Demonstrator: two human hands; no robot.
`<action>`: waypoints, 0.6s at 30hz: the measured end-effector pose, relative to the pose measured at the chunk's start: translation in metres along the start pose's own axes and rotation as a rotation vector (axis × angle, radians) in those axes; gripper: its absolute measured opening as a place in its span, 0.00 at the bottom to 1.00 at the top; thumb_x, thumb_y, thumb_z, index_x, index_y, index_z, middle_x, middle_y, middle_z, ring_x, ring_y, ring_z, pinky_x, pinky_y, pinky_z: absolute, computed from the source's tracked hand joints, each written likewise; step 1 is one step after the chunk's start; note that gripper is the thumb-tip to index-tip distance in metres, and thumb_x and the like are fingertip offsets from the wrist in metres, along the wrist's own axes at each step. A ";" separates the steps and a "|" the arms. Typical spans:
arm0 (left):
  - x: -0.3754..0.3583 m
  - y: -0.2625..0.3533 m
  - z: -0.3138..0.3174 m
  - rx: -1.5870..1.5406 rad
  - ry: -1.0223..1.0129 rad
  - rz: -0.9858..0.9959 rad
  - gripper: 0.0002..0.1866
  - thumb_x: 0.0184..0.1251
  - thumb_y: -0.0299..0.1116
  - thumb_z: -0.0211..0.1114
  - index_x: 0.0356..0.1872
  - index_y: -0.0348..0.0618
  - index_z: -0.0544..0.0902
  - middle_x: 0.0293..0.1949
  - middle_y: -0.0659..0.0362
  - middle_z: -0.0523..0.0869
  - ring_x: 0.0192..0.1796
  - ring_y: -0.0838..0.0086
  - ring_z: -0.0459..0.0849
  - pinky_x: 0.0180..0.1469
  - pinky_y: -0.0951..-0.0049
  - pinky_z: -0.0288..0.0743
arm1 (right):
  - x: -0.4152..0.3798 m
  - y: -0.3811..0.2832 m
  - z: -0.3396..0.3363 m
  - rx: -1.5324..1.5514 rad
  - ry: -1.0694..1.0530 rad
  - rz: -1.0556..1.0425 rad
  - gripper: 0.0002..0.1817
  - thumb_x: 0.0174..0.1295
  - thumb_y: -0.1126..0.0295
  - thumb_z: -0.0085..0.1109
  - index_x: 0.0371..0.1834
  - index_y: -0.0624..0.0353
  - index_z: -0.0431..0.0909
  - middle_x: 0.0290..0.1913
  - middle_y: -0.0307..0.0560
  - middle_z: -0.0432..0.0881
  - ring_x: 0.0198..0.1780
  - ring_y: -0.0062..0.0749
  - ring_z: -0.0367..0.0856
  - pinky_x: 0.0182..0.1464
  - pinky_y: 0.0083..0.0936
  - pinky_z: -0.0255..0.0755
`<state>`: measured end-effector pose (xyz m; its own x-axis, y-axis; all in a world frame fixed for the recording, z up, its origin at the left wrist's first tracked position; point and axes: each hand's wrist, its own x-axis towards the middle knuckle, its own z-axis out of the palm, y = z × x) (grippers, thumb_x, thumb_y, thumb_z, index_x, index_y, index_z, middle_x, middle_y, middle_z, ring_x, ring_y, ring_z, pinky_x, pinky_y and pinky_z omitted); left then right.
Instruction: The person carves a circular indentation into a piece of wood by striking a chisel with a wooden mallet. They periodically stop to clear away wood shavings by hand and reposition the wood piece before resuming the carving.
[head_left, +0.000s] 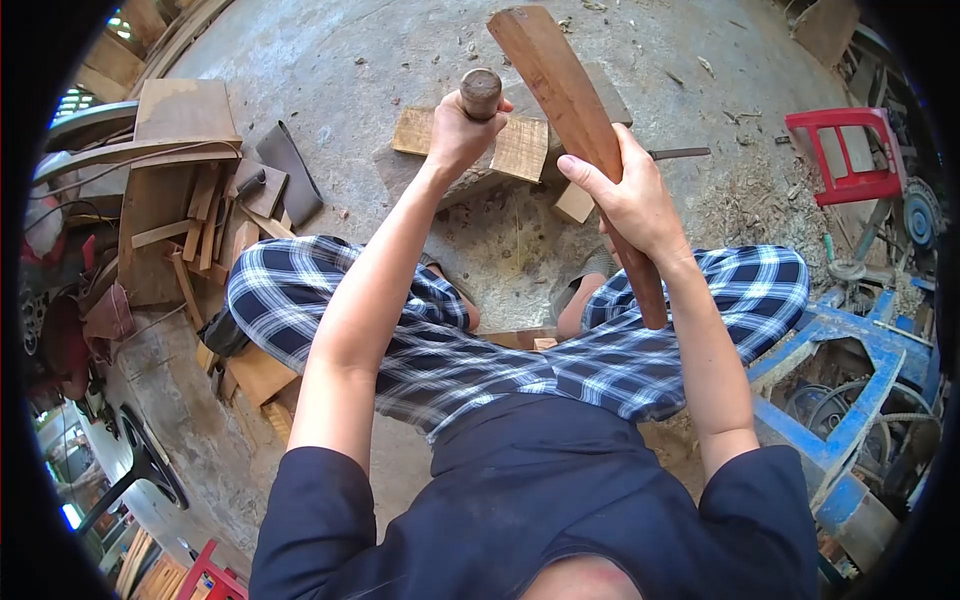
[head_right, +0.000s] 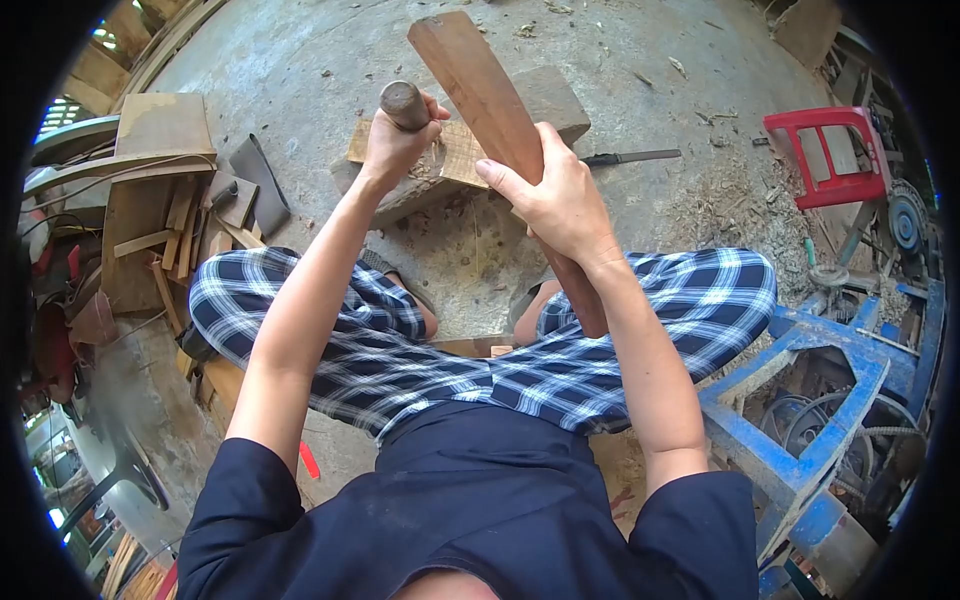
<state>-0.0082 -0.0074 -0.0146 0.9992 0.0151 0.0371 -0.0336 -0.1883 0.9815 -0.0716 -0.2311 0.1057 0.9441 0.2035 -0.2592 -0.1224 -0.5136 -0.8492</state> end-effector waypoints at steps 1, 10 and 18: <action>-0.001 0.002 0.000 -0.002 -0.003 -0.002 0.07 0.60 0.18 0.66 0.36 0.42 0.82 0.39 0.61 0.89 0.47 0.77 0.88 0.49 0.72 0.81 | 0.000 0.001 0.000 -0.004 0.001 -0.011 0.37 0.62 0.45 0.70 0.60 0.67 0.74 0.41 0.57 0.87 0.32 0.35 0.88 0.29 0.30 0.82; -0.002 0.027 -0.012 0.346 0.043 0.104 0.08 0.60 0.24 0.68 0.40 0.38 0.87 0.37 0.60 0.92 0.39 0.80 0.88 0.46 0.74 0.82 | 0.002 0.010 0.001 -0.006 -0.007 0.010 0.38 0.61 0.43 0.70 0.61 0.66 0.74 0.42 0.58 0.87 0.34 0.37 0.89 0.31 0.32 0.83; 0.009 0.015 -0.029 0.472 0.115 0.195 0.15 0.56 0.25 0.73 0.46 0.41 0.87 0.39 0.52 0.92 0.42 0.63 0.91 0.50 0.67 0.84 | 0.001 0.015 -0.001 -0.007 0.028 -0.044 0.39 0.62 0.43 0.70 0.62 0.66 0.74 0.41 0.56 0.87 0.32 0.35 0.88 0.30 0.31 0.82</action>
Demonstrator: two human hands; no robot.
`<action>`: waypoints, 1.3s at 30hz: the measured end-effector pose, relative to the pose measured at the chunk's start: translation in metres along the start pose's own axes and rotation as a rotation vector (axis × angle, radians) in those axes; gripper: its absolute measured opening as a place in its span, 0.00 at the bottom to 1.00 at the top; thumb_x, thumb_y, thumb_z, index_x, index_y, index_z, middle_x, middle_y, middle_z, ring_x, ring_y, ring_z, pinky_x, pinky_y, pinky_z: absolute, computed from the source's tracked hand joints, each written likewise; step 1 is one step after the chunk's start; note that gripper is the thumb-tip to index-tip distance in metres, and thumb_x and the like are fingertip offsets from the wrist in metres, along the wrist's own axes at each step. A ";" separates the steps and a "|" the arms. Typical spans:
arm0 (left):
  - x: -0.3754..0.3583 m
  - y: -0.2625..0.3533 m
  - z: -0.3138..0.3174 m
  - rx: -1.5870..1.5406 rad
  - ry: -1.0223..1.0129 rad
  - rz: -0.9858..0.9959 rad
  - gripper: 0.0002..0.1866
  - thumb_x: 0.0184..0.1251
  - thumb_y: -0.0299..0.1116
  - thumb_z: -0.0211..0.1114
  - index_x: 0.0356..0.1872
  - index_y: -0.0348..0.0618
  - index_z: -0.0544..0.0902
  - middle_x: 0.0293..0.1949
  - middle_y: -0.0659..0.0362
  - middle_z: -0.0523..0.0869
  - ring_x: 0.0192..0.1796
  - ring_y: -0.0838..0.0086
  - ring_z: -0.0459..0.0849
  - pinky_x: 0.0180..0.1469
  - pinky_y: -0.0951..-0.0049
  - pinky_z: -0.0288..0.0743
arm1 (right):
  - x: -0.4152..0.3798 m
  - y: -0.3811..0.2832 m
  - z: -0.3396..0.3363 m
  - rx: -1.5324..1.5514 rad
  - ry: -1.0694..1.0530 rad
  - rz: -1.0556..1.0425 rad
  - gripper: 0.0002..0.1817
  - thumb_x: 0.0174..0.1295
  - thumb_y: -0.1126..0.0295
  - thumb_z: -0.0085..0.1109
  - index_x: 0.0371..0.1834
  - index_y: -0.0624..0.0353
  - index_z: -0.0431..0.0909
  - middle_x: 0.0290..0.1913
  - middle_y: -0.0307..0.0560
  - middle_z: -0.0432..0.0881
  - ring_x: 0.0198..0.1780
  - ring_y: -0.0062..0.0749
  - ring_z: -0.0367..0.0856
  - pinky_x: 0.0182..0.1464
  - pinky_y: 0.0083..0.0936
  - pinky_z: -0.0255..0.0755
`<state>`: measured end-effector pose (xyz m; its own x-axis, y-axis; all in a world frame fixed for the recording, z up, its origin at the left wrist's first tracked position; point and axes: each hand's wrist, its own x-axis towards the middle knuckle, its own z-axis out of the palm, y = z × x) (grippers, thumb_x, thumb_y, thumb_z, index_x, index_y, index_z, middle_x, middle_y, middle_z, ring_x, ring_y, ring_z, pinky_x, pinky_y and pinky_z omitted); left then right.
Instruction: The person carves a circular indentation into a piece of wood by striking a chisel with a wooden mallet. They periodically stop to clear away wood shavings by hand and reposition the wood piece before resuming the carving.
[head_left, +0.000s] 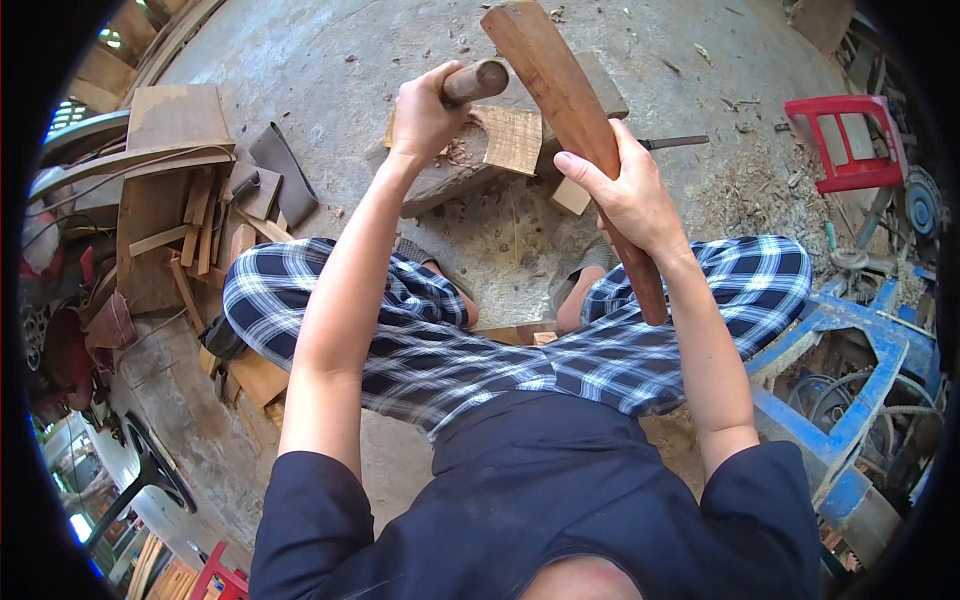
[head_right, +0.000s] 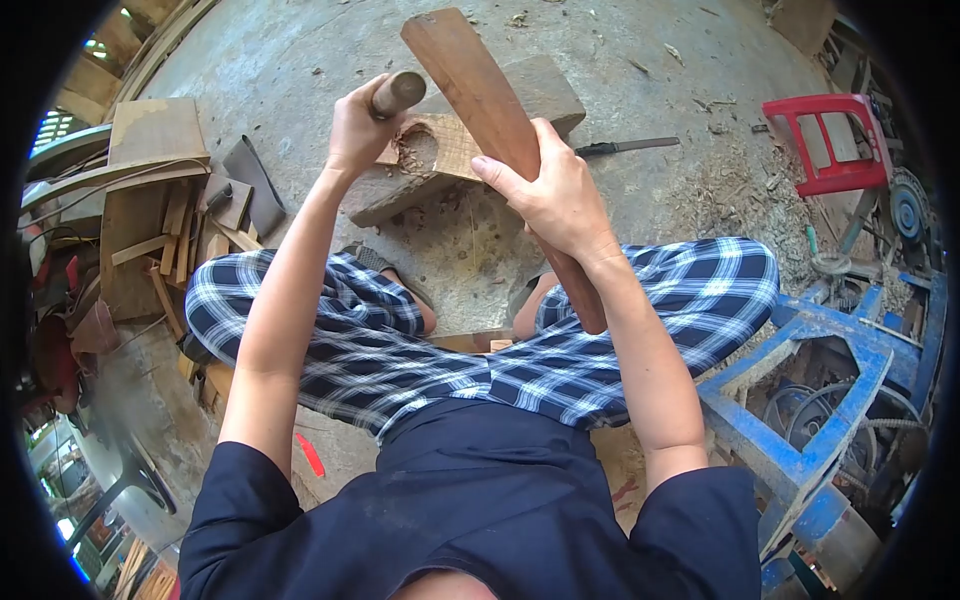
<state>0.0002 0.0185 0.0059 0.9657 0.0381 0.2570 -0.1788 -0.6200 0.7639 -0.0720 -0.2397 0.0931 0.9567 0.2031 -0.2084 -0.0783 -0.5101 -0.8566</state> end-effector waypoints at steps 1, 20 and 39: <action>-0.001 -0.001 -0.002 -0.025 0.021 -0.016 0.14 0.55 0.23 0.72 0.44 0.42 0.86 0.40 0.54 0.91 0.44 0.60 0.91 0.54 0.67 0.83 | -0.001 -0.002 -0.001 0.002 -0.014 0.026 0.39 0.62 0.43 0.69 0.62 0.66 0.74 0.41 0.57 0.87 0.32 0.35 0.88 0.30 0.31 0.82; 0.016 0.005 -0.008 -0.540 0.162 -0.149 0.06 0.63 0.20 0.73 0.37 0.41 0.86 0.39 0.60 0.90 0.48 0.74 0.89 0.54 0.70 0.84 | -0.003 -0.002 0.003 0.023 -0.030 0.062 0.39 0.61 0.43 0.70 0.63 0.66 0.74 0.40 0.55 0.87 0.29 0.33 0.86 0.28 0.29 0.81; 0.048 0.004 -0.054 -1.558 0.586 -0.638 0.12 0.65 0.21 0.72 0.38 0.49 0.77 0.40 0.58 0.83 0.44 0.68 0.86 0.54 0.39 0.86 | 0.015 0.034 0.015 -0.694 -0.097 0.153 0.36 0.64 0.42 0.63 0.61 0.59 0.66 0.42 0.69 0.87 0.49 0.65 0.87 0.52 0.54 0.80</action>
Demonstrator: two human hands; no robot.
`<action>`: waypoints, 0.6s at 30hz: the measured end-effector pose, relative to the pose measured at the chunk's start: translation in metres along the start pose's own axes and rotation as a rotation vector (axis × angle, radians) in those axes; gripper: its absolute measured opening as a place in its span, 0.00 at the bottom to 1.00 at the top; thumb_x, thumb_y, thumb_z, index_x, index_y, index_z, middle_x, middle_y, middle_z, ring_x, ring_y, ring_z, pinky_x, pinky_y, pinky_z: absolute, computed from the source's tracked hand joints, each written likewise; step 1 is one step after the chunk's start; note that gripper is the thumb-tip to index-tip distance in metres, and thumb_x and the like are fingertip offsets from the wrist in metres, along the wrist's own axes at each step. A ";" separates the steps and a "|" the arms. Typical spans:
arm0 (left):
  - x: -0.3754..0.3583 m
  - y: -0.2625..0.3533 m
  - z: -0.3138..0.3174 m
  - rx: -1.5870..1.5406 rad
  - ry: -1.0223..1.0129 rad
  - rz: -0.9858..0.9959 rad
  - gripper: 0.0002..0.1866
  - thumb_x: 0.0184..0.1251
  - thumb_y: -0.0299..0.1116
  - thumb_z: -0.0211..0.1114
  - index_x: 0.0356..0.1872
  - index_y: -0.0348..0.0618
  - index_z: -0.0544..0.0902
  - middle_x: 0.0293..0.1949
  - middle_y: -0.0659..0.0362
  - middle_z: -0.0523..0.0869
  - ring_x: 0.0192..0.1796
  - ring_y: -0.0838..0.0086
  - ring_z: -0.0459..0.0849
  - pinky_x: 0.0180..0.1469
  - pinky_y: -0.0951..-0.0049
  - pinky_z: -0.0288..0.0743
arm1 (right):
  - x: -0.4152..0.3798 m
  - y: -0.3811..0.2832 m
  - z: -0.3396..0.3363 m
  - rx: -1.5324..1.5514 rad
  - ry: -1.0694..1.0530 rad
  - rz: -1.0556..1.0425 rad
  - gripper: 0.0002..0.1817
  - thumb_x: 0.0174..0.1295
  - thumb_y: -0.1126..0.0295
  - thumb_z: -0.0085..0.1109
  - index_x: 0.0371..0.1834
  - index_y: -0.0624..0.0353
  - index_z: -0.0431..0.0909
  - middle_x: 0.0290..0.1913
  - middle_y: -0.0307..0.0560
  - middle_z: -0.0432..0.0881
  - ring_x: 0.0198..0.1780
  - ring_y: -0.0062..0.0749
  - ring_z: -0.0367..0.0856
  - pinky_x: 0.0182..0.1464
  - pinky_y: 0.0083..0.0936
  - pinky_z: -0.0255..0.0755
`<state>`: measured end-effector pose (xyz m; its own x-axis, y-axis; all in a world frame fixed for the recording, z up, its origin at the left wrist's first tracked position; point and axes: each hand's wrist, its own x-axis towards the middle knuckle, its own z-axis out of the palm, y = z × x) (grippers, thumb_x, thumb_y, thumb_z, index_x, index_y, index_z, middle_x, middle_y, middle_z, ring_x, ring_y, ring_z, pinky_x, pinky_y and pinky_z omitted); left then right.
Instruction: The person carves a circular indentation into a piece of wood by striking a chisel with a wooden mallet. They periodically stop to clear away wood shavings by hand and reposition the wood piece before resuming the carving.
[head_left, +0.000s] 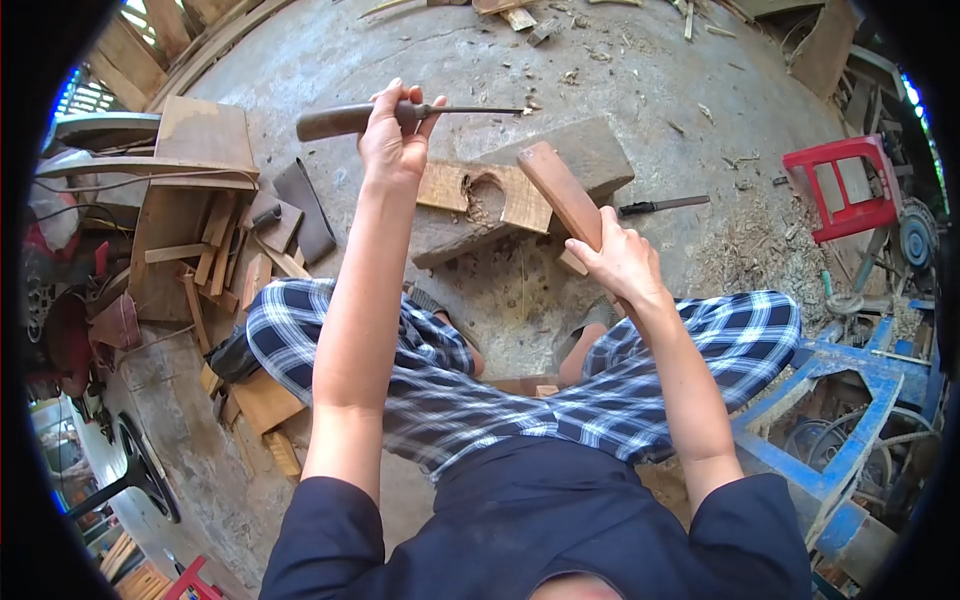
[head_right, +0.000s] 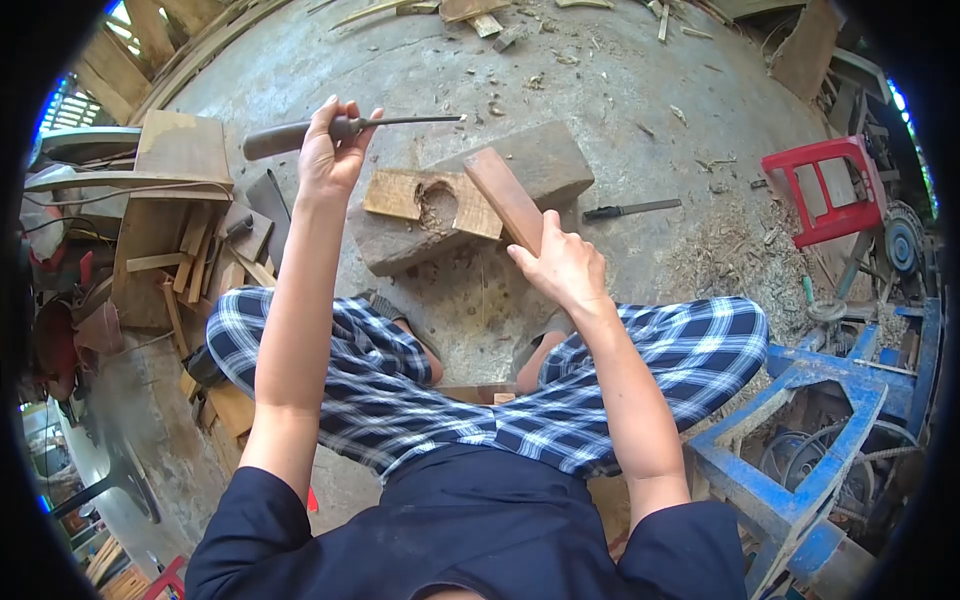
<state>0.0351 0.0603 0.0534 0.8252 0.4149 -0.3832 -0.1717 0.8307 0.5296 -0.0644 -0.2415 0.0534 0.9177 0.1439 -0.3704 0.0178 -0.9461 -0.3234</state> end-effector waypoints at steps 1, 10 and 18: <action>0.002 0.005 0.000 -0.063 0.024 -0.044 0.13 0.64 0.20 0.73 0.40 0.49 0.77 0.40 0.58 0.83 0.44 0.68 0.86 0.50 0.42 0.88 | 0.004 0.002 0.002 -0.028 0.003 0.026 0.36 0.64 0.41 0.62 0.61 0.59 0.66 0.42 0.68 0.88 0.48 0.65 0.88 0.51 0.54 0.80; -0.008 -0.014 0.007 0.203 -0.026 0.242 0.12 0.65 0.20 0.73 0.39 0.48 0.77 0.41 0.57 0.83 0.46 0.67 0.87 0.51 0.46 0.89 | -0.017 -0.035 -0.031 0.217 0.293 -0.223 0.31 0.65 0.49 0.65 0.62 0.57 0.67 0.39 0.64 0.89 0.44 0.65 0.88 0.45 0.52 0.81; 0.001 0.023 0.018 0.310 -0.114 0.437 0.09 0.65 0.21 0.73 0.38 0.45 0.80 0.40 0.56 0.84 0.46 0.67 0.87 0.52 0.53 0.90 | 0.024 0.012 0.006 0.001 0.060 -0.017 0.34 0.64 0.41 0.61 0.60 0.57 0.66 0.44 0.70 0.87 0.48 0.67 0.87 0.50 0.56 0.80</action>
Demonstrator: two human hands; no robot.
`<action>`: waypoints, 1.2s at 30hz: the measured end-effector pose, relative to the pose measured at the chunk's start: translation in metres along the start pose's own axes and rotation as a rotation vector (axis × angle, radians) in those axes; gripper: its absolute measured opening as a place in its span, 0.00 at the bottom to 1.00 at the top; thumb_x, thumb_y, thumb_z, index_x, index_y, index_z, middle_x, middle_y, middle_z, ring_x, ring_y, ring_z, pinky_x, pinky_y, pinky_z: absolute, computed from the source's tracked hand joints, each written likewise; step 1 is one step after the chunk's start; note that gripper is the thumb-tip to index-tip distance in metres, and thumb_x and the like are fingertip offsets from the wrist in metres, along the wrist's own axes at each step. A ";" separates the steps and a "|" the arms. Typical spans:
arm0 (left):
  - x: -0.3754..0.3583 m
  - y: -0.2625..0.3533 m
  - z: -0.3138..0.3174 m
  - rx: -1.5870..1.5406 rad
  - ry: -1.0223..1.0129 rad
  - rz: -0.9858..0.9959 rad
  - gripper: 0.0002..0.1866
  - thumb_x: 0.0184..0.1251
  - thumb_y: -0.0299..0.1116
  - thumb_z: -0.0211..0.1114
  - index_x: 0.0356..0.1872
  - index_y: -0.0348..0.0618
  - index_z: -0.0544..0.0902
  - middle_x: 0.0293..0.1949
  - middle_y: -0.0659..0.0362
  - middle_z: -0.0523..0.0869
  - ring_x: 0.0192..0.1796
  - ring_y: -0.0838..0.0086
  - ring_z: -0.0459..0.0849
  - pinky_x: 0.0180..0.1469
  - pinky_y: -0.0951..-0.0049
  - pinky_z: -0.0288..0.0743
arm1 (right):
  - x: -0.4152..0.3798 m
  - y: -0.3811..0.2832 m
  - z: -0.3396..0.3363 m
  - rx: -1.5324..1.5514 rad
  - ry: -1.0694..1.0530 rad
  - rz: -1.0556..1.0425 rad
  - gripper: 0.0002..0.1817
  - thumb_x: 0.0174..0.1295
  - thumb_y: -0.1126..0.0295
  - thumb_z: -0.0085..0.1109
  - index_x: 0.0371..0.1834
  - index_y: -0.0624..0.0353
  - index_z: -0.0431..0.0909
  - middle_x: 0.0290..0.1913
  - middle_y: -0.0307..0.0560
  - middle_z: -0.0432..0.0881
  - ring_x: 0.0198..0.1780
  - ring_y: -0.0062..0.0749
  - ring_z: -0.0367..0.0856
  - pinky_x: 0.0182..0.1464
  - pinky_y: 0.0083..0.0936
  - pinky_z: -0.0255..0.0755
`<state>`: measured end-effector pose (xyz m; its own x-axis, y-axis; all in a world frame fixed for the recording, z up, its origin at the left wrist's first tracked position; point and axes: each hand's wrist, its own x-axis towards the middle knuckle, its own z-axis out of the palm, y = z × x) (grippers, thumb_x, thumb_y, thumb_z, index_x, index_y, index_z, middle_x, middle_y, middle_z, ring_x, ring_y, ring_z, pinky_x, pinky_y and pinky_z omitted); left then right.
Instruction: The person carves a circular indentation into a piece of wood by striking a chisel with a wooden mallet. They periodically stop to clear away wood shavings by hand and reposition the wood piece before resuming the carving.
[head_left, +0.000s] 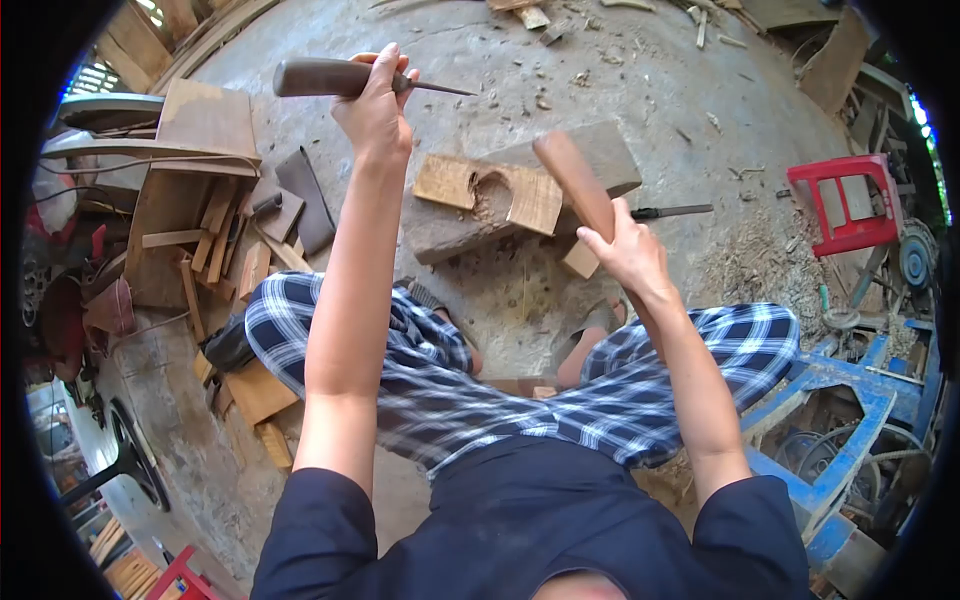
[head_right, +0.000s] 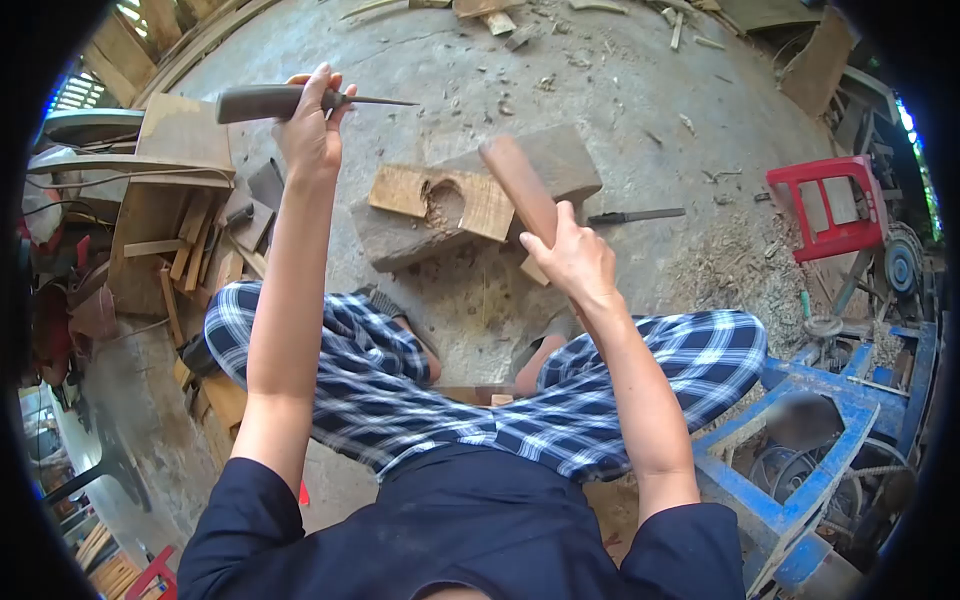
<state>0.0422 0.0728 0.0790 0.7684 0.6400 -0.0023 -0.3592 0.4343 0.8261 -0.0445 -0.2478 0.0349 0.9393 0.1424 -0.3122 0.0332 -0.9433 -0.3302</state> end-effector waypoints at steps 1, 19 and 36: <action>-0.002 -0.003 -0.001 0.010 0.003 -0.002 0.09 0.65 0.21 0.73 0.38 0.45 0.80 0.40 0.56 0.84 0.46 0.67 0.87 0.52 0.53 0.90 | -0.002 -0.002 0.000 0.071 0.022 0.004 0.35 0.64 0.40 0.61 0.62 0.55 0.67 0.45 0.70 0.87 0.49 0.68 0.86 0.52 0.55 0.79; -0.102 -0.061 -0.027 0.550 -0.749 -0.322 0.12 0.63 0.32 0.78 0.36 0.45 0.80 0.35 0.66 0.84 0.40 0.81 0.81 0.46 0.74 0.74 | -0.053 -0.028 -0.044 0.866 0.107 -0.038 0.30 0.66 0.49 0.70 0.56 0.64 0.73 0.32 0.43 0.82 0.21 0.24 0.80 0.21 0.23 0.75; -0.092 -0.075 -0.038 0.668 -0.751 -0.280 0.18 0.59 0.40 0.83 0.35 0.48 0.79 0.31 0.70 0.81 0.36 0.83 0.77 0.41 0.76 0.72 | -0.064 -0.035 -0.037 0.849 0.044 0.010 0.30 0.67 0.50 0.69 0.59 0.64 0.73 0.32 0.43 0.82 0.22 0.23 0.80 0.22 0.22 0.76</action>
<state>-0.0223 0.0055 -0.0040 0.9929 -0.0879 -0.0797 0.0728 -0.0793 0.9942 -0.0931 -0.2348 0.0989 0.9511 0.1070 -0.2896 -0.2261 -0.3973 -0.8894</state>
